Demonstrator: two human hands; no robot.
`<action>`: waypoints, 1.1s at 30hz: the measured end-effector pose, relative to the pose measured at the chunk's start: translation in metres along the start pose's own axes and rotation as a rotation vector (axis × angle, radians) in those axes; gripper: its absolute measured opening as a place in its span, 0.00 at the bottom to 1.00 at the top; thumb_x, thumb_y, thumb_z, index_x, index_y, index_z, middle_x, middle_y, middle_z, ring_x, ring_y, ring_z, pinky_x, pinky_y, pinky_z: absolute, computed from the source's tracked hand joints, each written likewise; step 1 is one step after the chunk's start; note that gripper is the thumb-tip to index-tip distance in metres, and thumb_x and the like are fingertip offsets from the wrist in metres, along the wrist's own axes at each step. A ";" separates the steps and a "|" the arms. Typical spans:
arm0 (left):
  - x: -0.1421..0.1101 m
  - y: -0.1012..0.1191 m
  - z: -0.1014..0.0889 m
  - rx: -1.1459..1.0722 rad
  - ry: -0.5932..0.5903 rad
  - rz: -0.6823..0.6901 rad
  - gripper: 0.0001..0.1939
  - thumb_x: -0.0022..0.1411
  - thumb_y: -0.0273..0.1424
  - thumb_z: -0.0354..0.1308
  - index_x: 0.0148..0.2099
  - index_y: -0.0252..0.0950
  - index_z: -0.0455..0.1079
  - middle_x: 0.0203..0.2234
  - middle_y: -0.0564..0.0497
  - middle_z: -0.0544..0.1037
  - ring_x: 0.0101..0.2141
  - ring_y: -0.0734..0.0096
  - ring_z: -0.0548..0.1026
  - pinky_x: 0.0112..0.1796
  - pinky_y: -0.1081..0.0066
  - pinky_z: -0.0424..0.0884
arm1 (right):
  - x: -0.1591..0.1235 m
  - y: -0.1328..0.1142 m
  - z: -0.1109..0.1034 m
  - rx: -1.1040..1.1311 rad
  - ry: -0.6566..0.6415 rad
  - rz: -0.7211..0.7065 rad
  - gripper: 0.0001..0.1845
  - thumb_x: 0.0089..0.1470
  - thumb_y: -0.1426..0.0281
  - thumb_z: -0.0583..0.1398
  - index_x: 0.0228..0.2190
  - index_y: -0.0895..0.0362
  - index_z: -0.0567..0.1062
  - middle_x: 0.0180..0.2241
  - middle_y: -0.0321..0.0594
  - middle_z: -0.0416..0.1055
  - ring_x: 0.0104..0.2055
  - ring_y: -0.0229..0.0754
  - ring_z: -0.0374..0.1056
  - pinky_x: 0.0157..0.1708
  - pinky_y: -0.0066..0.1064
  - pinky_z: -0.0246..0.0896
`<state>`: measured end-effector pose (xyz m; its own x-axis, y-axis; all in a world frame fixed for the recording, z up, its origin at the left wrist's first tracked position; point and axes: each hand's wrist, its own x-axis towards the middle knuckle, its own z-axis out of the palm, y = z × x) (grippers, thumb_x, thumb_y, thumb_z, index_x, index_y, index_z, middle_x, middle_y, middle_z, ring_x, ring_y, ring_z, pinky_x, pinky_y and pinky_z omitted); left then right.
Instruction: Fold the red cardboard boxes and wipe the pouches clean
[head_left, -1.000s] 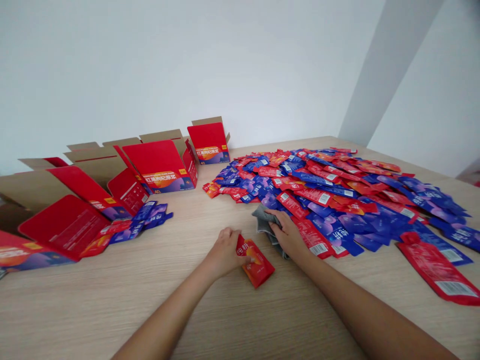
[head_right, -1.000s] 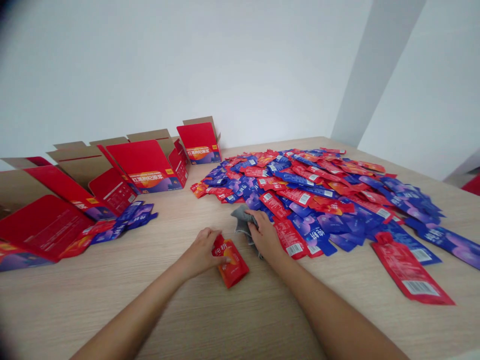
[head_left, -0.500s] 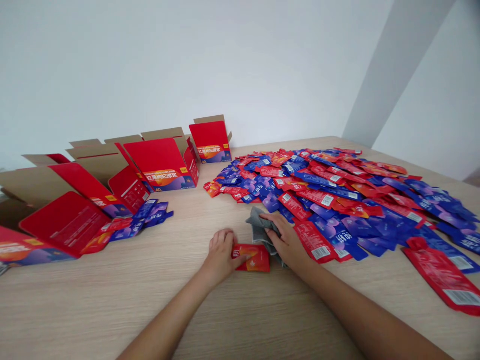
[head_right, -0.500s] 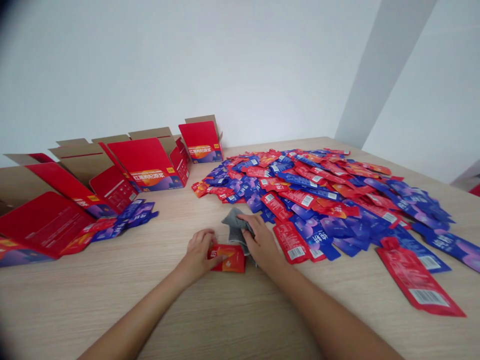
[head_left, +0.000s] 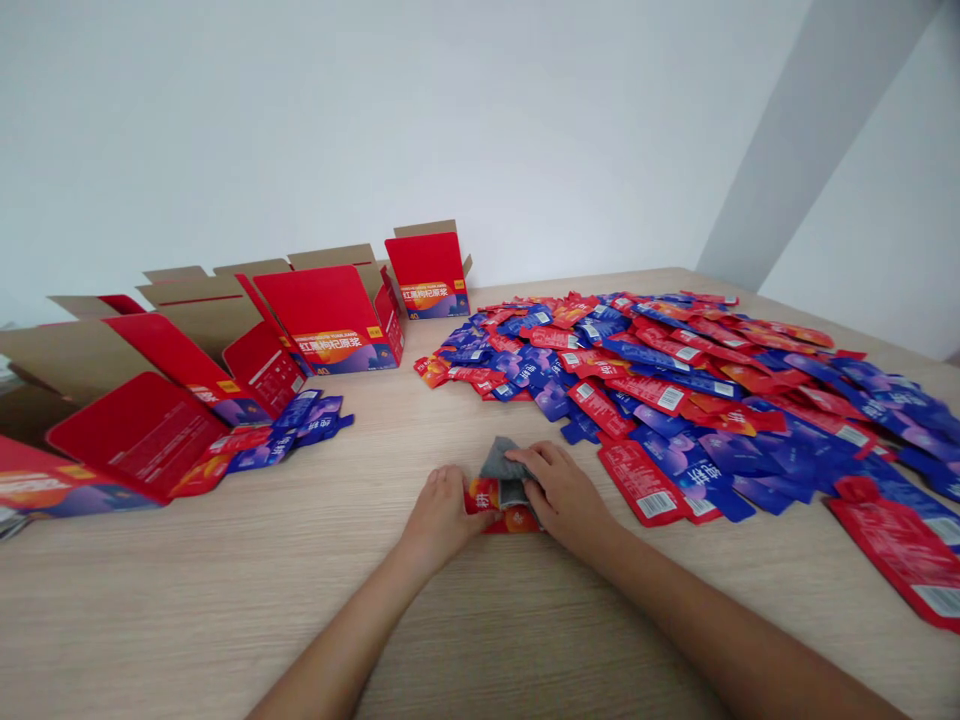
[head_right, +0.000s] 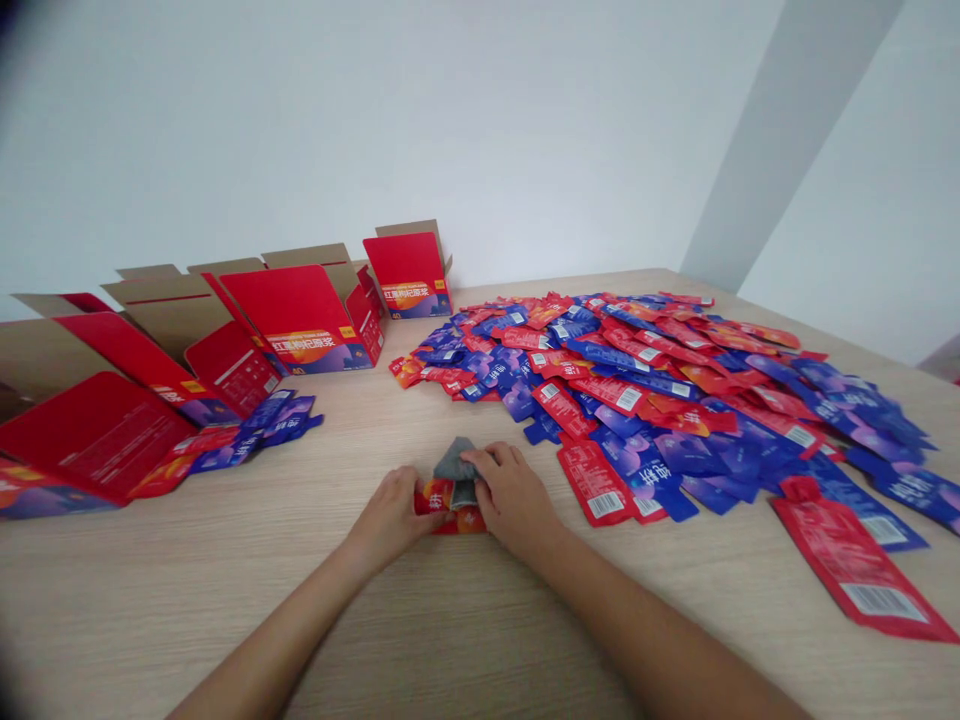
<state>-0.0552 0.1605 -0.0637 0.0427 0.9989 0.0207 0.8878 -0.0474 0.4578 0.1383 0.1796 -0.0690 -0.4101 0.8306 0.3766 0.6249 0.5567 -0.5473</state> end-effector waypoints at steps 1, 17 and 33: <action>0.001 0.000 0.001 -0.081 -0.009 -0.046 0.15 0.46 0.37 0.61 0.30 0.38 0.57 0.25 0.52 0.69 0.30 0.65 0.69 0.30 0.69 0.61 | 0.000 -0.001 -0.002 0.023 0.036 -0.005 0.23 0.51 0.79 0.51 0.49 0.54 0.66 0.44 0.43 0.63 0.46 0.43 0.59 0.48 0.38 0.57; 0.005 -0.004 0.011 -0.941 -0.315 -0.274 0.13 0.48 0.35 0.55 0.36 0.36 0.59 0.10 0.63 0.64 0.09 0.83 0.53 0.12 0.81 0.45 | 0.007 0.016 -0.012 -0.343 -0.178 0.243 0.25 0.53 0.78 0.51 0.50 0.48 0.68 0.44 0.45 0.61 0.38 0.42 0.65 0.34 0.30 0.58; 0.004 -0.003 0.011 -0.934 -0.393 -0.251 0.08 0.48 0.34 0.56 0.29 0.35 0.63 0.12 0.57 0.69 0.10 0.81 0.61 0.12 0.80 0.54 | 0.003 -0.015 0.003 -0.282 -0.233 0.078 0.24 0.53 0.76 0.52 0.51 0.48 0.66 0.44 0.44 0.61 0.39 0.41 0.65 0.32 0.28 0.58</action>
<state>-0.0527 0.1643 -0.0745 0.2008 0.9012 -0.3841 0.1912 0.3485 0.9176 0.1258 0.1733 -0.0621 -0.4741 0.8687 0.1438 0.8052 0.4938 -0.3282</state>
